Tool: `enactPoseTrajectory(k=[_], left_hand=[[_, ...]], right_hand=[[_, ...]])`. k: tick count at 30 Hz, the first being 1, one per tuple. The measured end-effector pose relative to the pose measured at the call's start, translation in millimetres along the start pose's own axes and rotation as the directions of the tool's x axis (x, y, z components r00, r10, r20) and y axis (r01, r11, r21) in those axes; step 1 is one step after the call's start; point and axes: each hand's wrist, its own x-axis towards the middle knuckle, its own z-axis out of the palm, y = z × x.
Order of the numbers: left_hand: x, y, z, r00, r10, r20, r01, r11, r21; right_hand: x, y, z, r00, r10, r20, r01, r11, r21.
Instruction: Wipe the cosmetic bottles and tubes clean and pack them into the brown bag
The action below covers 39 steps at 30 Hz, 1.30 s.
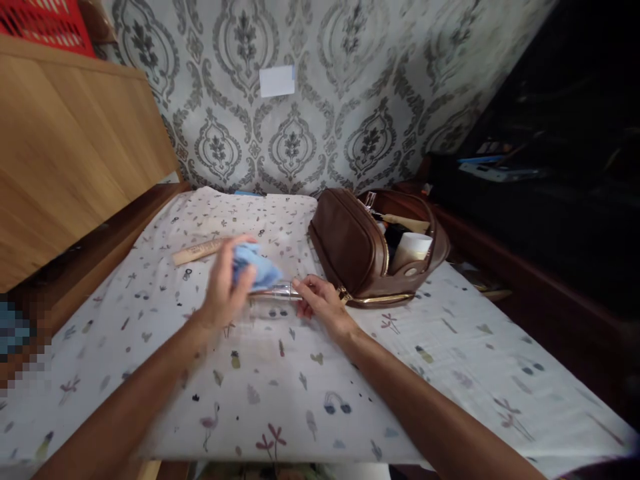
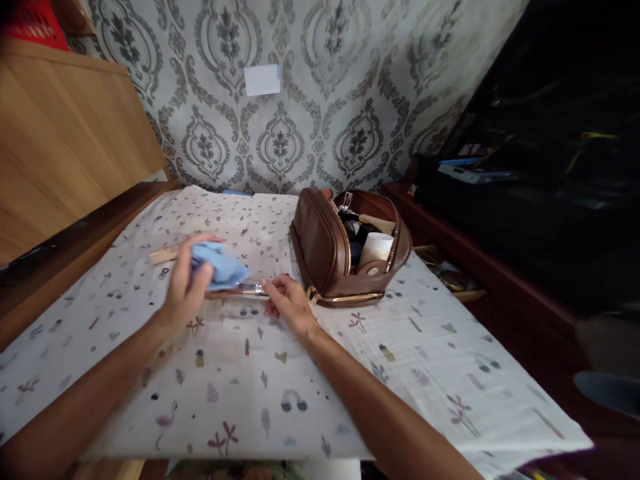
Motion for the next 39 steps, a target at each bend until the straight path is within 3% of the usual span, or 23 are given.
enactPoseTrajectory(k=[1, 3, 5, 8, 12, 17, 19, 23, 26, 28, 31, 33, 35, 37, 39], left_hand=[[-6.4, 6.5, 10.4, 0.984, 0.096, 0.147, -0.097, 0.995, -0.001], [-17.7, 11.4, 30.5, 0.893, 0.217, 0.393, -0.248, 0.968, 0.029], [-24.4, 7.5, 43.5, 0.837, 0.229, 0.497, -0.327, 0.938, 0.118], [-24.0, -5.2, 43.3, 0.840, 0.196, 0.506, -0.346, 0.912, 0.220], [-10.5, -17.1, 17.5, 0.814, 0.155, 0.559, -0.309, 0.932, 0.191], [8.0, -30.6, -21.1, 0.764, -0.028, 0.644, -0.131, 0.971, 0.198], [11.4, -42.7, -34.3, 0.763, -0.101, 0.638, -0.068, 0.970, 0.235], [11.2, -74.9, -54.7, 0.783, -0.233, 0.576, 0.001, 0.927, 0.375], [12.3, -85.0, -62.5, 0.870, -0.260, 0.419, 0.056, 0.896, 0.440], [14.8, -75.6, -61.4, 0.940, -0.228, 0.255, 0.108, 0.905, 0.412], [15.1, -41.9, -48.0, 0.971, -0.203, 0.128, 0.171, 0.959, 0.227], [10.0, -18.0, -33.4, 0.951, -0.193, 0.243, 0.174, 0.980, 0.101], [2.2, -2.6, -19.2, 0.885, -0.132, 0.446, 0.120, 0.991, 0.056], [-4.3, 1.5, -10.2, 0.810, -0.068, 0.582, 0.043, 0.997, 0.057], [-6.7, -3.3, -9.3, 0.770, -0.059, 0.635, 0.006, 0.996, 0.085]], right_hand=[[0.1, 0.7, -0.2, 1.000, -0.013, 0.007, 0.014, 1.000, -0.004], [0.1, 2.3, -0.7, 0.999, -0.045, 0.016, 0.046, 0.999, -0.013], [0.1, 3.8, -0.9, 0.998, -0.063, 0.027, 0.064, 0.997, -0.034], [-0.1, 4.8, -0.6, 0.999, -0.033, 0.038, 0.036, 0.997, -0.062], [-0.7, 2.8, -0.1, 0.999, -0.008, 0.036, 0.010, 0.999, -0.050], [-0.9, 0.1, -0.6, 1.000, 0.009, 0.024, -0.008, 1.000, -0.004], [-0.9, -0.4, -1.4, 1.000, 0.012, 0.025, -0.012, 1.000, 0.017], [-0.5, -1.6, -3.8, 1.000, 0.013, 0.004, -0.014, 0.999, 0.037], [-0.8, -4.1, -4.4, 1.000, -0.029, -0.007, 0.029, 0.998, 0.053], [-1.8, -6.2, -3.3, 0.996, -0.086, -0.012, 0.087, 0.994, 0.066], [-4.0, -8.2, 0.1, 0.986, -0.167, 0.010, 0.166, 0.983, 0.077], [-5.1, -8.0, 2.0, 0.983, -0.179, 0.047, 0.175, 0.981, 0.081], [-5.6, -6.9, 2.8, 0.982, -0.171, 0.076, 0.164, 0.983, 0.083], [-5.8, -5.6, 2.5, 0.983, -0.161, 0.094, 0.153, 0.985, 0.081], [-6.2, -4.5, 1.4, 0.983, -0.155, 0.101, 0.148, 0.986, 0.070]])
